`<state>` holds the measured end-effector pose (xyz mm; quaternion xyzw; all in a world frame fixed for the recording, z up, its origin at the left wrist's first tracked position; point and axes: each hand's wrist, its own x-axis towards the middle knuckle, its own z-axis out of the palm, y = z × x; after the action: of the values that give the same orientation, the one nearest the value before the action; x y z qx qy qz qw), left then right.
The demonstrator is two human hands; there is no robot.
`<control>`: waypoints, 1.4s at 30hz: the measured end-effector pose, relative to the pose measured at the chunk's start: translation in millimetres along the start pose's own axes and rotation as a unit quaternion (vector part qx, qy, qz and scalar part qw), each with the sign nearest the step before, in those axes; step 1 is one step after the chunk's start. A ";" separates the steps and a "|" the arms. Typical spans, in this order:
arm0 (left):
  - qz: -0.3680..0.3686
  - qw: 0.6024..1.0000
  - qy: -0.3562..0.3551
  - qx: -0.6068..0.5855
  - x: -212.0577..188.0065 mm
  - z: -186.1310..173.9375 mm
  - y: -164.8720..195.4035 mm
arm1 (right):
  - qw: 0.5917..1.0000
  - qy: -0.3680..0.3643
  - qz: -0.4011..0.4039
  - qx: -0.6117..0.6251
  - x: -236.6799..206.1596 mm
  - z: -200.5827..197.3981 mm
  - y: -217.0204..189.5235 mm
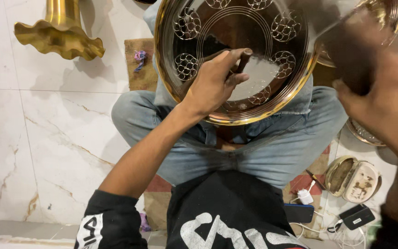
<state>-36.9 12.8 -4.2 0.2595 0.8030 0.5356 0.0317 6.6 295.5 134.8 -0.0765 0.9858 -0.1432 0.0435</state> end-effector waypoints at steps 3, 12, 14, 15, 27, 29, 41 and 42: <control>0.080 0.997 0.001 0.014 4.4 -1.3 -2.6 | 0.995 0.036 -0.087 -0.033 -5.1 1.8 -0.1; 0.182 0.965 -0.190 0.010 37.9 -3.1 -18.3 | 0.994 0.045 0.081 -0.062 -81.3 57.8 6.6; 0.200 0.951 -0.232 0.041 44.4 -2.3 -18.5 | 0.954 0.150 0.146 0.214 -99.2 93.9 2.0; 0.219 0.944 -0.245 0.030 49.2 -2.3 -18.1 | 0.950 0.153 0.162 0.220 -109.0 103.2 4.7; 0.120 0.974 -0.192 0.022 43.6 -21.1 -0.2 | 0.925 0.123 0.196 0.302 -124.7 129.1 10.2; 0.115 0.969 -0.219 0.012 46.5 -20.3 -0.5 | 0.894 0.165 0.222 0.351 -113.8 115.1 10.6; 0.121 0.979 -0.164 0.028 30.5 -19.1 -10.0 | 0.998 0.058 -0.013 0.009 -45.3 52.4 5.6; 0.125 0.983 -0.130 0.024 26.0 -18.8 -11.6 | 0.998 0.009 -0.037 -0.053 -36.3 40.3 2.9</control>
<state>-70.0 5.3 -0.5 0.4265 0.7655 0.4777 0.0626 46.3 293.1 97.8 -0.1135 0.9889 -0.0926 0.0255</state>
